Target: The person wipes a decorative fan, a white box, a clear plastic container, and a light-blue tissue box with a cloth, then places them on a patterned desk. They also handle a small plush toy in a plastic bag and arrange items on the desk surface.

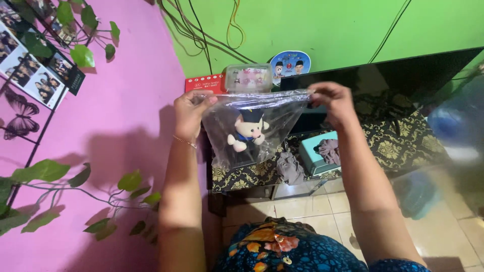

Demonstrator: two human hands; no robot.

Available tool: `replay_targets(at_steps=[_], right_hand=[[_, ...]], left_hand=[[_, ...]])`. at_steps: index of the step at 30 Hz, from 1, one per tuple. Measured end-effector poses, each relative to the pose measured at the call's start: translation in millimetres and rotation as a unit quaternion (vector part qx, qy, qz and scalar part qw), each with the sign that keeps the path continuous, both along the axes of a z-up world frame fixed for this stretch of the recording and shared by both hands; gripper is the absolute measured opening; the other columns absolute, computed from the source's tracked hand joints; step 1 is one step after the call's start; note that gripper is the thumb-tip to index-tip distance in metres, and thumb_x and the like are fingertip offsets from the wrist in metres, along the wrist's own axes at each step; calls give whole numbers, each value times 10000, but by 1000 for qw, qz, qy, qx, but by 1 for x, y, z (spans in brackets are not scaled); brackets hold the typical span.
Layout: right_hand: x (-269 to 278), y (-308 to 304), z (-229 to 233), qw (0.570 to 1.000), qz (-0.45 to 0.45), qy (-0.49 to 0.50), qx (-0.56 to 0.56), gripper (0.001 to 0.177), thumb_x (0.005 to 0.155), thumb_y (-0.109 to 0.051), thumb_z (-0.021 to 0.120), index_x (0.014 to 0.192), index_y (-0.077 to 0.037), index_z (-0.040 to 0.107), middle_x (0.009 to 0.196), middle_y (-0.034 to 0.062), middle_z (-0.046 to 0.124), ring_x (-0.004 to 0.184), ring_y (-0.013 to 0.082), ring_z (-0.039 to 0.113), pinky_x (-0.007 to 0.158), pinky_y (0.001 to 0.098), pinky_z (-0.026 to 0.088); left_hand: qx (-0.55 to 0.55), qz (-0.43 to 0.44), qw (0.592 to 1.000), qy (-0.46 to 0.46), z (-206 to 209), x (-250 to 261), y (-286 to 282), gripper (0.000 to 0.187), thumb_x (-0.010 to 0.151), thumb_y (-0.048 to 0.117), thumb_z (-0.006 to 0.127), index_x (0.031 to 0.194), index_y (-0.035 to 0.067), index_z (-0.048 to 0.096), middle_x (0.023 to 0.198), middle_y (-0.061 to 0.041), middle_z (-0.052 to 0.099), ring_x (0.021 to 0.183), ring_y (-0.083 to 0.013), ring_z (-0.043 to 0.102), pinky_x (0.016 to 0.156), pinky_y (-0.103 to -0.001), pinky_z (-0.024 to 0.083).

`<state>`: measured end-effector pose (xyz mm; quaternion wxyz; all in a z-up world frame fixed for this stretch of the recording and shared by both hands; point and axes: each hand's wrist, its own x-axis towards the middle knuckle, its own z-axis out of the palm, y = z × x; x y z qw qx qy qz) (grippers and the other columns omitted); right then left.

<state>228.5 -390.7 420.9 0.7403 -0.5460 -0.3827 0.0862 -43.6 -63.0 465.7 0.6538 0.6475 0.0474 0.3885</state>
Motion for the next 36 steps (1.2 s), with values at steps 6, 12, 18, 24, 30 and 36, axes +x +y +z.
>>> replay_targets(at_steps=[6, 12, 18, 24, 30, 36], right_hand=[[-124, 24, 129, 894, -177, -345, -225, 470, 779, -167, 883, 1205, -54, 720, 1178, 140, 714, 835, 249, 686, 727, 351, 559], [-106, 112, 36, 845, -123, -442, -275, 366, 751, -197, 853, 1095, -107, 767, 1083, 175, 742, 967, 381, 714, 837, 445, 574], [-116, 158, 16, 869, -165, -382, -267, 67, 872, -122, 742, 924, -89, 769, 888, 169, 726, 819, 383, 713, 740, 457, 566], [-118, 193, 18, 845, -205, -446, -212, 48, 865, -87, 726, 881, -42, 729, 884, 164, 695, 788, 412, 675, 692, 494, 536], [-99, 211, 29, 845, -213, -448, -199, 33, 869, -78, 721, 868, -45, 728, 894, 151, 694, 795, 400, 675, 697, 488, 542], [-71, 227, 27, 849, -198, -456, -179, 17, 849, -55, 746, 858, -47, 734, 878, 159, 685, 802, 397, 675, 704, 482, 546]], left_hand=[[23, -14, 999, 36, -9, 18, -2, 195, 821, -29, 824, 994, 11, 742, 961, -44, 757, 861, -85, 702, 818, -236, 581], [4, -8, 999, 47, -20, 10, 6, 184, 829, -16, 828, 994, 14, 753, 963, -47, 761, 877, -101, 698, 831, -246, 574], [20, 49, 998, 31, -50, 1, 39, 204, 842, -4, 827, 1033, 2, 757, 1036, -37, 758, 928, -94, 693, 861, -244, 572], [-65, 93, 993, 18, -76, 10, 63, 398, 878, 2, 761, 1269, 44, 697, 1045, -39, 733, 948, -120, 673, 857, -274, 561], [-48, 227, 973, 18, -109, 23, 74, 338, 979, 165, 679, 1302, 71, 651, 1262, -23, 674, 1140, -117, 644, 1006, -274, 525], [-269, 214, 936, 76, -190, 45, 85, 410, 995, 394, 545, 1291, 111, 573, 1192, -6, 657, 1012, -122, 620, 800, -257, 490]])
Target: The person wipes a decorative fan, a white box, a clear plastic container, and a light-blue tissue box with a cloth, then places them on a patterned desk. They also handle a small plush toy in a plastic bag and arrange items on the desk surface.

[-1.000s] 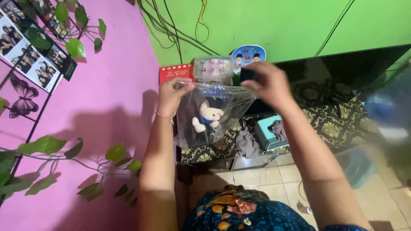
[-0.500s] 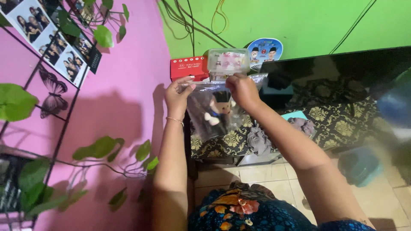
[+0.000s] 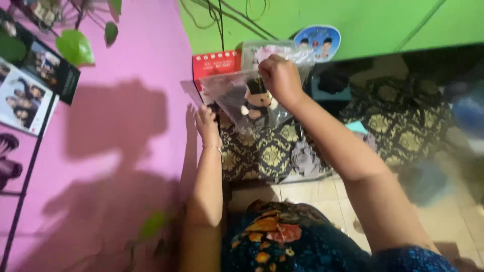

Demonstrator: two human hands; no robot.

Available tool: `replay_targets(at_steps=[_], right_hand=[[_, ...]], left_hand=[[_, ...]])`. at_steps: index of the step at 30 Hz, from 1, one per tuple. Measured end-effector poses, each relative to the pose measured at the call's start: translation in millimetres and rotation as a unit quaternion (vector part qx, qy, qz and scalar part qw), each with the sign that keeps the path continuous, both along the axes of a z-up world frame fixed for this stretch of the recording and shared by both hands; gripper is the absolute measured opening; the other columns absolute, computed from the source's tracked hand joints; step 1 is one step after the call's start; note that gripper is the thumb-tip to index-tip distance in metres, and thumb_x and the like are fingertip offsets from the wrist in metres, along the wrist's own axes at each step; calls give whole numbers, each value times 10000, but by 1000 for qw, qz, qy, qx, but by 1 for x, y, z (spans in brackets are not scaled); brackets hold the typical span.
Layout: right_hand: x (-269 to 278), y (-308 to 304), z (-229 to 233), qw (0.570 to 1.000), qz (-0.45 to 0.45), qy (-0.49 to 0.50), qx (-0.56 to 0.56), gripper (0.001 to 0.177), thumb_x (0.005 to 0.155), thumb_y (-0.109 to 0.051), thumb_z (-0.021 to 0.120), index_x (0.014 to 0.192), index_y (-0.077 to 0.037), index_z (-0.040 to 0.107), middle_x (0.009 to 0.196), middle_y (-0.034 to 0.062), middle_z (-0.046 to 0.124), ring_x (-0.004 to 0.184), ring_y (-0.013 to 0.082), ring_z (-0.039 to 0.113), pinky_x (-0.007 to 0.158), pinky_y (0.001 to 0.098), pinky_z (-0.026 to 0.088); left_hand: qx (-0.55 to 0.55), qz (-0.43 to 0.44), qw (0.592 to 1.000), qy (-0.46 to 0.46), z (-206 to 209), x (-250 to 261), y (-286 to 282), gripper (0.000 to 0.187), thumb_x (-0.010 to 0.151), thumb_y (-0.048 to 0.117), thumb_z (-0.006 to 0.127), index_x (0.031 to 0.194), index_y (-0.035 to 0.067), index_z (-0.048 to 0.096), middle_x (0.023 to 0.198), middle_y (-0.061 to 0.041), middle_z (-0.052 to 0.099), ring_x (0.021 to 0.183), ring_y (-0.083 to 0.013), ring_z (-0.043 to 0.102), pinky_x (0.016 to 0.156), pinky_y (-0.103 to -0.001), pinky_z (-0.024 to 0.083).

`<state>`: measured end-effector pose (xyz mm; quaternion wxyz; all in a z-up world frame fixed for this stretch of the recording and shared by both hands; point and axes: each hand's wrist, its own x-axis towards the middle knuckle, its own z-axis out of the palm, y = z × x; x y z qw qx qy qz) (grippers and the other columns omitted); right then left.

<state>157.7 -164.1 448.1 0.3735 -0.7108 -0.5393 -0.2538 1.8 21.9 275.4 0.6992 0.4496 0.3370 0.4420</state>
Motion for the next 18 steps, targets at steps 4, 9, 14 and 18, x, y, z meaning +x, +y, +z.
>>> replay_targets(at_steps=[4, 9, 14, 18], right_hand=[[19, 17, 11, 1000, 26, -2, 14, 39, 828, -51, 753, 865, -45, 739, 878, 156, 694, 795, 392, 678, 697, 477, 547], [40, 39, 14, 999, 47, 15, 8, 38, 823, -50, 763, 851, -38, 740, 859, 170, 695, 780, 385, 687, 696, 469, 553], [43, 55, 22, 996, 82, 33, 4, 54, 811, -31, 758, 864, -25, 749, 857, 181, 704, 752, 385, 686, 679, 460, 550], [45, 75, 37, 993, 110, 27, 29, 83, 784, -5, 764, 864, -16, 746, 854, 181, 705, 756, 379, 690, 681, 449, 553]], left_hand=[[-47, -1, 998, 50, -96, 26, 26, 463, 1006, 480, 564, 1296, 120, 599, 1057, -8, 578, 888, -153, 548, 660, -337, 380], [-223, -46, 964, 135, -115, 32, 17, 586, 1010, 559, 454, 1388, 120, 540, 1131, -76, 605, 937, -229, 590, 774, -520, 474], [-399, -83, 900, 153, -35, 19, -39, 830, 1015, 666, 377, 1639, 162, 163, 1578, -240, 267, 1289, -462, 490, 1082, -793, 339], [-548, -67, 833, -30, -43, 33, -46, 894, 1026, 697, 323, 1642, 124, 21, 1596, -401, 280, 1429, -562, 392, 1106, -786, 240]])
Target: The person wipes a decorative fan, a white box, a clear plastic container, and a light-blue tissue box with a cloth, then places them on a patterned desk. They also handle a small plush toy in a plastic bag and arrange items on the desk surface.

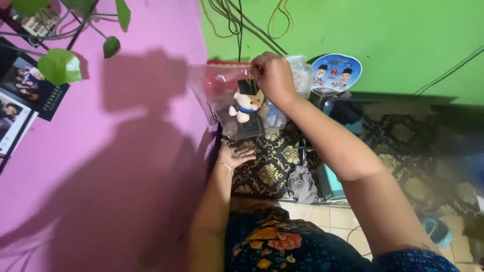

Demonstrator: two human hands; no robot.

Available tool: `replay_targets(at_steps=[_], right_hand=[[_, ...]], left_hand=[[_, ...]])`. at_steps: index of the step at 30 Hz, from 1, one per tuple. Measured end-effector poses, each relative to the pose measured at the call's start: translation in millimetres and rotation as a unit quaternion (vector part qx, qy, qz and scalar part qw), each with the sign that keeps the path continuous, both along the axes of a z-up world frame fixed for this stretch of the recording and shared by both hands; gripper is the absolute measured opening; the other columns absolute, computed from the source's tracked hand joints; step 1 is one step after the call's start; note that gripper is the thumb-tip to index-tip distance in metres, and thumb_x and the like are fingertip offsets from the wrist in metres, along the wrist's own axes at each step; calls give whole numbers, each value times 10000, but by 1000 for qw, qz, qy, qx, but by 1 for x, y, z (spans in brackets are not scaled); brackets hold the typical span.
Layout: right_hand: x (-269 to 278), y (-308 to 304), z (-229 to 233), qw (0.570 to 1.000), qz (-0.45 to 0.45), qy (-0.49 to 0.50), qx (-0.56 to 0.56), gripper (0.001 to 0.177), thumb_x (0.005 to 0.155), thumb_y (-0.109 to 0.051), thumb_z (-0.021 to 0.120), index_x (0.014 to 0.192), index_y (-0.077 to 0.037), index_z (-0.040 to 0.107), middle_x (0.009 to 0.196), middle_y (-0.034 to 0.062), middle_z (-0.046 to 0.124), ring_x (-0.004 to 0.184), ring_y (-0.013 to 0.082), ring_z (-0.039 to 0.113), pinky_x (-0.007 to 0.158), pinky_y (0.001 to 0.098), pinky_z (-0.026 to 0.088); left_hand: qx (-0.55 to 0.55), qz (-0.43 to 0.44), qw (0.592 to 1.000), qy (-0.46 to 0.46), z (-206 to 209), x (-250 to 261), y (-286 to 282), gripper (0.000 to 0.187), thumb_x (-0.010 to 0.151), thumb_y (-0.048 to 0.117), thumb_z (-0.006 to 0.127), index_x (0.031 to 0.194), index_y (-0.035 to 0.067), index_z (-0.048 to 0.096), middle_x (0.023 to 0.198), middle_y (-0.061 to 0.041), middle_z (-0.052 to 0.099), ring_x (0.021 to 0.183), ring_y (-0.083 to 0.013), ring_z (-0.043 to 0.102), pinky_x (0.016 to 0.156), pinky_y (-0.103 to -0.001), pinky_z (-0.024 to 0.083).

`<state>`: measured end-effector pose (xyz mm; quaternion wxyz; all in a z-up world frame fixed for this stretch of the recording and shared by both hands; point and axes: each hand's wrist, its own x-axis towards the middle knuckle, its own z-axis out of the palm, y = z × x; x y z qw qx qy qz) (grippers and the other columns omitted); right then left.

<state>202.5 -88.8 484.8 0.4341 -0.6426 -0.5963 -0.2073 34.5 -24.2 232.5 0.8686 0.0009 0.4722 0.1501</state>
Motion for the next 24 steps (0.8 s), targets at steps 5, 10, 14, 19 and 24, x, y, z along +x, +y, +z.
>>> replay_targets(at_steps=[5, 10, 14, 19, 24], right_hand=[[-5, 27, 23, 1000, 7, -6, 13, 64, 790, 6, 772, 840, -18, 741, 836, 174, 699, 749, 368, 686, 671, 439, 550], [-11, 58, 50, 999, 0, -22, 42, 73, 788, 2, 787, 839, -19, 739, 829, 170, 700, 738, 367, 677, 654, 445, 536], [0, 91, 59, 998, -24, -24, 54, 69, 797, 5, 779, 846, -17, 736, 823, 171, 692, 730, 366, 673, 653, 449, 533], [13, 129, 55, 997, -36, -17, 65, 54, 817, 11, 764, 855, -18, 737, 825, 170, 684, 746, 374, 673, 673, 450, 539], [20, 155, 58, 997, -29, -27, 73, 64, 826, -17, 784, 874, -16, 741, 853, 167, 687, 770, 384, 670, 689, 460, 538]], left_hand=[[47, 10, 980, -193, -61, 32, 53, 883, 950, 700, 327, 1592, 98, 259, 1547, -332, 372, 1407, -523, 391, 1115, -730, 284], [68, 58, 982, -169, 7, 38, 84, 896, 997, 675, 389, 1551, -21, 282, 1540, -335, 388, 1427, -497, 394, 1137, -688, 324], [60, 132, 971, -189, -41, 78, 149, 810, 1034, 633, 421, 1487, -32, 330, 1467, -345, 395, 1391, -487, 418, 1125, -600, 412], [122, 203, 942, -238, -118, 139, 217, 277, 1041, 439, 538, 1073, 166, 560, 990, -105, 588, 973, -333, 616, 1038, -567, 532], [182, 118, 762, -610, -110, 160, 228, 382, 926, 399, 230, 949, 95, 459, 875, -137, 498, 779, -343, 501, 829, -574, 501]])
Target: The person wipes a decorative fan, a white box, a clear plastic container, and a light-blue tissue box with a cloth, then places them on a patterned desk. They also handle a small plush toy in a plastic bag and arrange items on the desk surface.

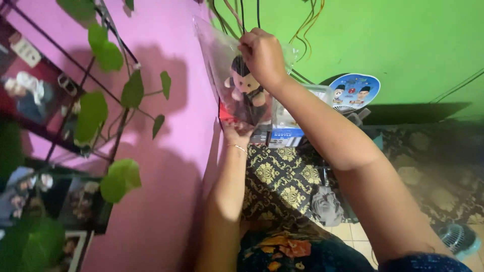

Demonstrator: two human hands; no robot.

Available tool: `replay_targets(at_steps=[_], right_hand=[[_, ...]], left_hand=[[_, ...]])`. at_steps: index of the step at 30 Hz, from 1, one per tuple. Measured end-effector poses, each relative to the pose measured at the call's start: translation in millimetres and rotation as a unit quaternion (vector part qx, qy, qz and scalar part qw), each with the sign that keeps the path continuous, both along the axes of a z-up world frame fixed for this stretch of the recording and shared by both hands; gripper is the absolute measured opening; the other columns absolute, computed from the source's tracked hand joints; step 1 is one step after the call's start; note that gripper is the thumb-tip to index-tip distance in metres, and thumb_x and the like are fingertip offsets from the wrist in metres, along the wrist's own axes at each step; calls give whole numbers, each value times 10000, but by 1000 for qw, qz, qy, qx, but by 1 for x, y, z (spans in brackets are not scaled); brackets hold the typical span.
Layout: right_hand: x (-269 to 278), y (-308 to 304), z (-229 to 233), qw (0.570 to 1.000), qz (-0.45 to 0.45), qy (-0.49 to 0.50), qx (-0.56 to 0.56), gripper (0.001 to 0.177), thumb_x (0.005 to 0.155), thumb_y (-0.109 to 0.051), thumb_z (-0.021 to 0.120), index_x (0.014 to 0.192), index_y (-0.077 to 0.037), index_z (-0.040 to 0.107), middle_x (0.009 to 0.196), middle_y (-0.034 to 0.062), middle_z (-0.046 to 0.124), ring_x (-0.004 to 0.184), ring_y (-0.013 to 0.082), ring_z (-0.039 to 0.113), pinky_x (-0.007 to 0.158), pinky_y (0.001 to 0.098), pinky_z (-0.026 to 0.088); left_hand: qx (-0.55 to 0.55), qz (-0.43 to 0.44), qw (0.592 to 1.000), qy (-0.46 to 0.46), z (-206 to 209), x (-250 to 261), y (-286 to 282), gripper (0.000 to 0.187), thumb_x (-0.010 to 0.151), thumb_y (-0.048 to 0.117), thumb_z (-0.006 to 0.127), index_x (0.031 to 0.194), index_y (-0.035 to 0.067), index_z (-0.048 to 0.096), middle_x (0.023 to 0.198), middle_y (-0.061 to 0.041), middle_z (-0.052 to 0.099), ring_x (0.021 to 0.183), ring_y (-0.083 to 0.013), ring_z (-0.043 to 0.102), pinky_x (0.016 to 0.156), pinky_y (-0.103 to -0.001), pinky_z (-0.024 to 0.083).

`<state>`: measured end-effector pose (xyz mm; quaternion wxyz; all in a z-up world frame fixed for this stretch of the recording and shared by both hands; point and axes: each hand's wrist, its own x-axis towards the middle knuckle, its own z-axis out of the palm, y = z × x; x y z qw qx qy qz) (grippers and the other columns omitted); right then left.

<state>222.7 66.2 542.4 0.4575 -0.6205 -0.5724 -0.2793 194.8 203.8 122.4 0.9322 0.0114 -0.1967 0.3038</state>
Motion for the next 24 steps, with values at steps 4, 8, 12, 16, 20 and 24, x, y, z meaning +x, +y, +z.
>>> replay_targets(at_steps=[4, 8, 12, 16, 20, 24], right_hand=[[4, 9, 9, 1000, 6, -6, 1, 78, 816, -18, 784, 880, -17, 740, 871, 164, 691, 787, 382, 673, 690, 456, 541], [10, 13, 19, 1000, 14, -14, 3, 83, 828, -16, 782, 894, -12, 732, 877, 162, 687, 791, 376, 677, 690, 453, 542], [15, 12, 11, 1000, 8, -17, -5, 67, 841, -3, 762, 899, -12, 730, 881, 167, 684, 793, 384, 675, 690, 458, 539], [25, 14, -6, 1000, -4, -24, -14, 67, 838, -3, 752, 899, -13, 727, 884, 167, 683, 797, 392, 673, 695, 465, 539], [38, 19, -13, 1000, -8, -14, -25, 67, 836, -6, 752, 896, -18, 724, 894, 161, 686, 800, 391, 674, 701, 469, 541], [43, 23, -18, 999, 15, -6, -35, 84, 846, -3, 749, 922, -25, 720, 915, 151, 685, 812, 380, 680, 710, 459, 550]], left_hand=[[-191, -66, 924, 323, 172, -48, -70, 735, 970, 641, 200, 1185, 80, 623, 1144, -186, 690, 1041, -379, 662, 828, -558, 570], [-132, -4, 918, 374, 86, -1, -34, 496, 1069, 442, 329, 1325, 85, 559, 1289, -207, 616, 1167, -405, 624, 907, -583, 590], [-170, -1, 917, 360, 37, 27, -9, 535, 1051, 457, 333, 1332, 49, 536, 1267, -237, 580, 1063, -418, 608, 875, -585, 571], [-126, 26, 897, 424, 10, 38, 5, 424, 1063, 363, 406, 1358, 78, 512, 1272, -167, 543, 1094, -364, 589, 962, -635, 547], [-66, 8, 879, 472, -13, 51, 11, 437, 1048, 368, 446, 1387, 97, 505, 1250, -135, 559, 1109, -370, 571, 986, -557, 527], [-78, 51, 870, 484, -35, 65, 10, 513, 1071, 326, 532, 1458, -9, 499, 1244, -142, 573, 1090, -326, 583, 940, -503, 584]])
